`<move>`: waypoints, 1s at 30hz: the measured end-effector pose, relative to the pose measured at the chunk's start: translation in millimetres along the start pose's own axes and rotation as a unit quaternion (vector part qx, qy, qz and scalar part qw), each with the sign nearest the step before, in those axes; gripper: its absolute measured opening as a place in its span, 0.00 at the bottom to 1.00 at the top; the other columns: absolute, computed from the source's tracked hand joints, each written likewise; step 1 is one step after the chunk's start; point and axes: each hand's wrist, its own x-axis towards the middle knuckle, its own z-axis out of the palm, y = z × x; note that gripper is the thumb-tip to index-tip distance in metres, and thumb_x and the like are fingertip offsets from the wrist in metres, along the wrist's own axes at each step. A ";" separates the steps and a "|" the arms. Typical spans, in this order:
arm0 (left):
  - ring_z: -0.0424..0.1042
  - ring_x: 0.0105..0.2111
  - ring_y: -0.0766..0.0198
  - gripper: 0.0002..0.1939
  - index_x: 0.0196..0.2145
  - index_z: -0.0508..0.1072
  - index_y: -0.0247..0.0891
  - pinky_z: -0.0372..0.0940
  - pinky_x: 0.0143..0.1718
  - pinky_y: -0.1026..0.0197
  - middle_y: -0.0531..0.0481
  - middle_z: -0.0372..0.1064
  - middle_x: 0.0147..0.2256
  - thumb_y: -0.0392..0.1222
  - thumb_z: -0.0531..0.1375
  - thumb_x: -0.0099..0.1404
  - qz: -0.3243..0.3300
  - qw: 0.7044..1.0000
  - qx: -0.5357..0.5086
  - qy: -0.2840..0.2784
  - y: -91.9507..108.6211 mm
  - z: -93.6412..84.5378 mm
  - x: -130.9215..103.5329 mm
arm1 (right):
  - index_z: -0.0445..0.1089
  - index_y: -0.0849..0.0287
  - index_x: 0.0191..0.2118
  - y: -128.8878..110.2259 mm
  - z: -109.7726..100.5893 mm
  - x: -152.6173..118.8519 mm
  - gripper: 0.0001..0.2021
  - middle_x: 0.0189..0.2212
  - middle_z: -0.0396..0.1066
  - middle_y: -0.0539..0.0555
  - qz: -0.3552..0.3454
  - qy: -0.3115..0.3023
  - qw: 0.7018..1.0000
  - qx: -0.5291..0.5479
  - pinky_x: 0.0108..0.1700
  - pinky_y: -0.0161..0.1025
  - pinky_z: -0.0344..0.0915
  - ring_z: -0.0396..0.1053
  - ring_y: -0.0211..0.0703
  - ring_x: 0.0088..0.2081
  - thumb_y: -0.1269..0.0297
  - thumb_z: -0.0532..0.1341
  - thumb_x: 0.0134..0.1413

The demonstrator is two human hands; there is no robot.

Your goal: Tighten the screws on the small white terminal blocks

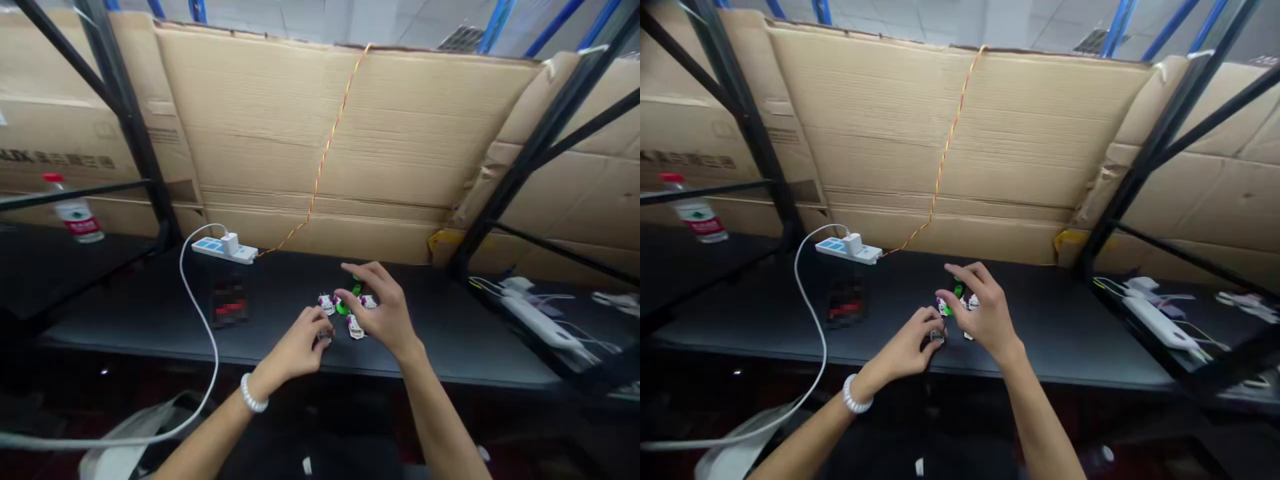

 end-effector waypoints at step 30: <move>0.68 0.51 0.52 0.12 0.40 0.76 0.40 0.68 0.58 0.48 0.46 0.70 0.46 0.25 0.59 0.65 -0.005 1.000 0.003 -0.004 0.3 0.0 0.0 | 0.77 0.51 0.59 0.0 -5.2 0.7 0.18 0.42 0.77 0.56 0.002 -0.021 1.000 -0.008 0.45 0.43 0.76 0.76 0.45 0.39 0.61 0.69 0.64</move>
